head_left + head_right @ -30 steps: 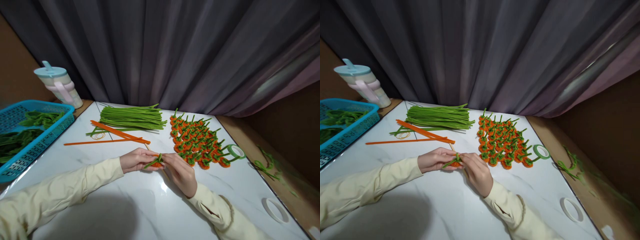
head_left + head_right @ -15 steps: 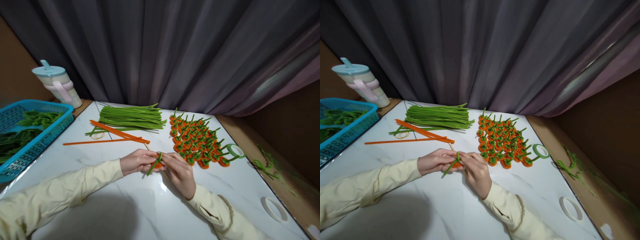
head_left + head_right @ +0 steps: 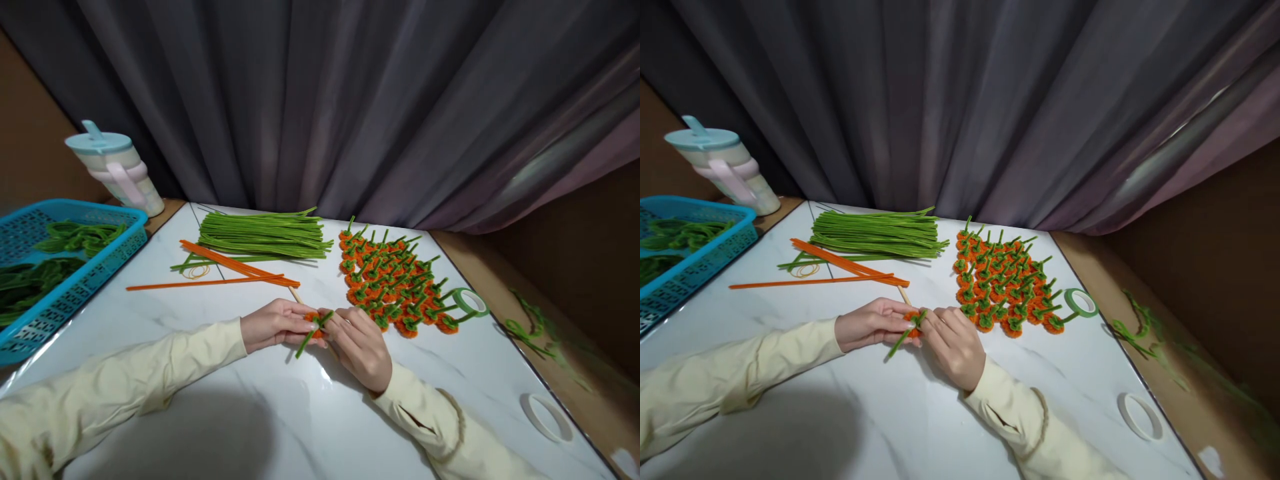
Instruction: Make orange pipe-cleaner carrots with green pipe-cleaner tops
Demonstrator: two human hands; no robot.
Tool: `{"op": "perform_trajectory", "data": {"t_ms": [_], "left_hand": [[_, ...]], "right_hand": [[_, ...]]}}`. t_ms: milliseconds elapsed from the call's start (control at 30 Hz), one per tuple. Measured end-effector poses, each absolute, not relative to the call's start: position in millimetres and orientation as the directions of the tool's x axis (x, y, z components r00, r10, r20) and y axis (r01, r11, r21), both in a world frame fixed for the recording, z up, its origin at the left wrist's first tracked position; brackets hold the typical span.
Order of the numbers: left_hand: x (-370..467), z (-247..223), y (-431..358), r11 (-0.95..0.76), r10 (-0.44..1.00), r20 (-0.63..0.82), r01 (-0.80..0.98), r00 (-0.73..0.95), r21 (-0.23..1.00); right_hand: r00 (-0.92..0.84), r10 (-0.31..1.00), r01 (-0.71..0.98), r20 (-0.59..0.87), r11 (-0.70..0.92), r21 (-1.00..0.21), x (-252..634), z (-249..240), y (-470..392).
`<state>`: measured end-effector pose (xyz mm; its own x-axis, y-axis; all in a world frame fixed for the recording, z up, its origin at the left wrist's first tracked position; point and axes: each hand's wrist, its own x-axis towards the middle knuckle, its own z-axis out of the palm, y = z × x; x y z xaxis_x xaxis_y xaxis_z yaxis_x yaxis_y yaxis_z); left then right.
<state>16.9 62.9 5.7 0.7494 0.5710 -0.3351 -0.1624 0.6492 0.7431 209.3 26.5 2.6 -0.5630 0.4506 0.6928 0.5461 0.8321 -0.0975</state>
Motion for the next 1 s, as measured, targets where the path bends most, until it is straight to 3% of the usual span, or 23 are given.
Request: {"op": "perform_trajectory", "data": {"t_ms": [100,500,767,933,1000], "left_hand": [[17.3,6.6,62.4,0.648,0.586,-0.343,-0.171,0.734,0.742],[20.2,7.1,58.6,0.558,0.634,-0.279,-0.177,0.721,0.811],[23.0,11.1,51.1,0.413,0.721,-0.202,-0.177,0.663,0.893],[24.1,14.1,44.5,0.248,0.798,-0.169,-0.059,0.578,0.967],[24.3,14.6,44.0,0.212,0.813,-0.160,-0.029,0.560,0.977]], "right_hand": [[-0.646,0.344,0.514,0.681,0.856,0.055,213.4,6.2,32.5],[-0.778,0.167,0.404,0.606,0.872,0.278,219.6,15.6,40.0],[-0.719,0.422,0.565,0.552,0.818,0.111,208.7,23.3,29.7],[-0.642,0.571,0.651,0.512,0.759,-0.031,201.8,32.7,20.0],[-0.629,0.584,0.665,0.513,0.746,-0.035,200.8,35.4,18.8]]}}
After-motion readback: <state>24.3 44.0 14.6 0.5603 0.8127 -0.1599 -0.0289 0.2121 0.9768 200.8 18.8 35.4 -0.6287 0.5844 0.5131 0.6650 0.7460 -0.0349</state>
